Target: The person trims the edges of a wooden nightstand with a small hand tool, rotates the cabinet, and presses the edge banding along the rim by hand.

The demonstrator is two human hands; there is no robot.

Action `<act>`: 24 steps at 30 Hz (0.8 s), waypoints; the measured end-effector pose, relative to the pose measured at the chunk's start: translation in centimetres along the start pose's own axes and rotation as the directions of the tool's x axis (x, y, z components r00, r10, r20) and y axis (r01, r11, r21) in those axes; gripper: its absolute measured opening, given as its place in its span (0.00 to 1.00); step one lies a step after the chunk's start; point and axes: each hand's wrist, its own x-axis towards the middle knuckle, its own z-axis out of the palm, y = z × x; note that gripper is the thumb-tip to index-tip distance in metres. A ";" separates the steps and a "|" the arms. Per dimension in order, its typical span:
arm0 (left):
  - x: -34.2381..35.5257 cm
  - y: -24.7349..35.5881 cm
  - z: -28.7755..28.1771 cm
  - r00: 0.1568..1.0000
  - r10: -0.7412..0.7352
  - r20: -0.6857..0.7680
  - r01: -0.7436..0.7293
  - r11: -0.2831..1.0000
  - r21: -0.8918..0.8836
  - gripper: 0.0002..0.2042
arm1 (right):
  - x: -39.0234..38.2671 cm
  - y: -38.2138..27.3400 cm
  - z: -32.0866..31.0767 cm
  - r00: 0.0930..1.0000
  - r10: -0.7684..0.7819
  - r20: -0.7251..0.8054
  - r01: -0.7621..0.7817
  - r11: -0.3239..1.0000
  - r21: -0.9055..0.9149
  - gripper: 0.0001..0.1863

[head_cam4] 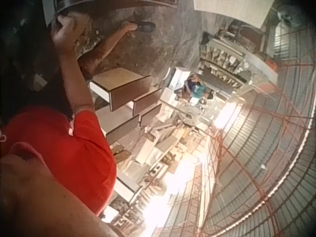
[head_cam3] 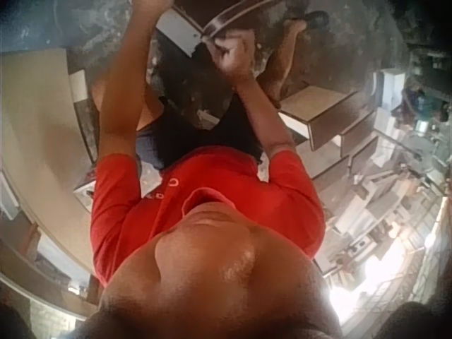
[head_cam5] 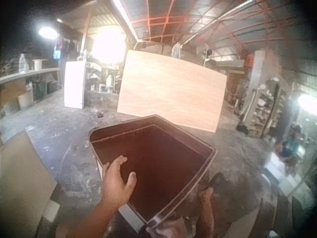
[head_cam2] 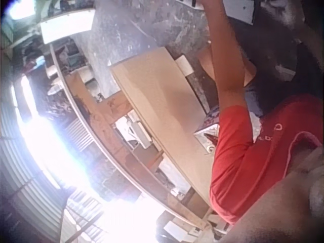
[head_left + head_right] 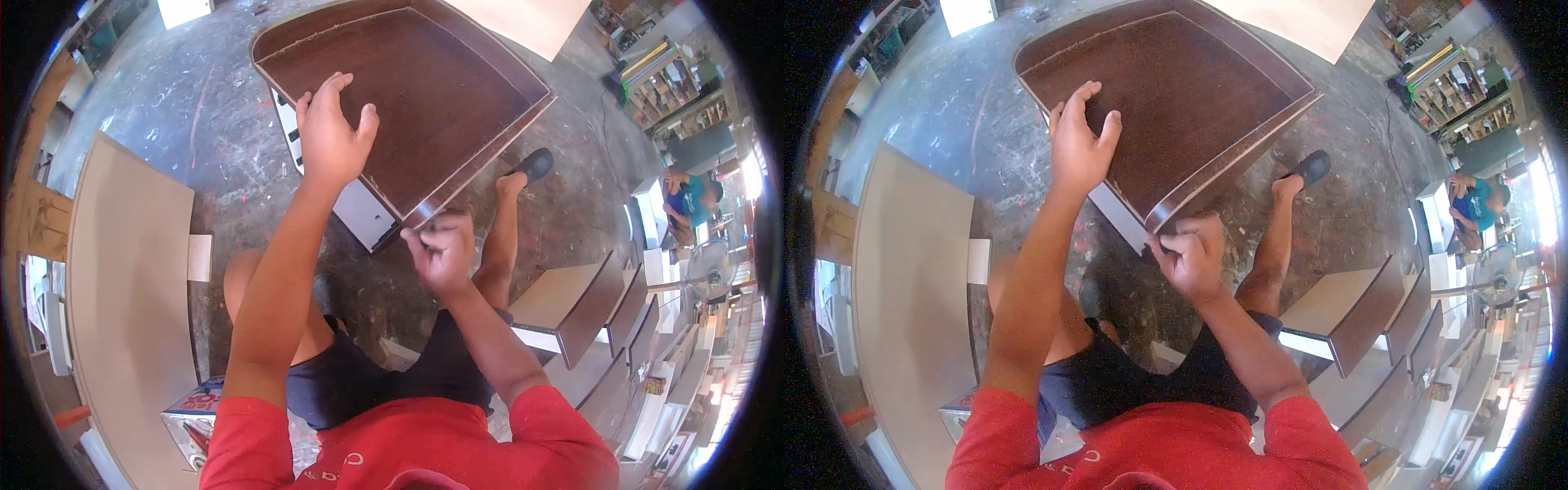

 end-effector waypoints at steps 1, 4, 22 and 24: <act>0.0 0.2 0.0 1.000 -0.018 0.020 0.018 1.000 -0.003 0.24 | -0.7 0.4 0.1 1.000 -0.003 0.029 0.003 1.000 0.000 0.21; 0.0 0.1 -0.1 0.999 -0.033 0.033 0.032 0.999 0.026 0.25 | -0.2 0.0 0.0 0.998 -0.013 0.057 0.013 1.000 0.004 0.20; 0.1 -0.4 0.1 1.000 0.004 0.013 -0.004 1.000 0.016 0.25 | 2.1 -0.6 -1.1 0.999 -0.009 0.035 0.010 1.000 -0.010 0.22; 0.1 -0.2 0.3 1.000 0.001 0.017 -0.001 1.000 0.019 0.25 | 0.5 0.6 -0.8 0.996 -0.079 0.040 0.080 0.996 -0.046 0.22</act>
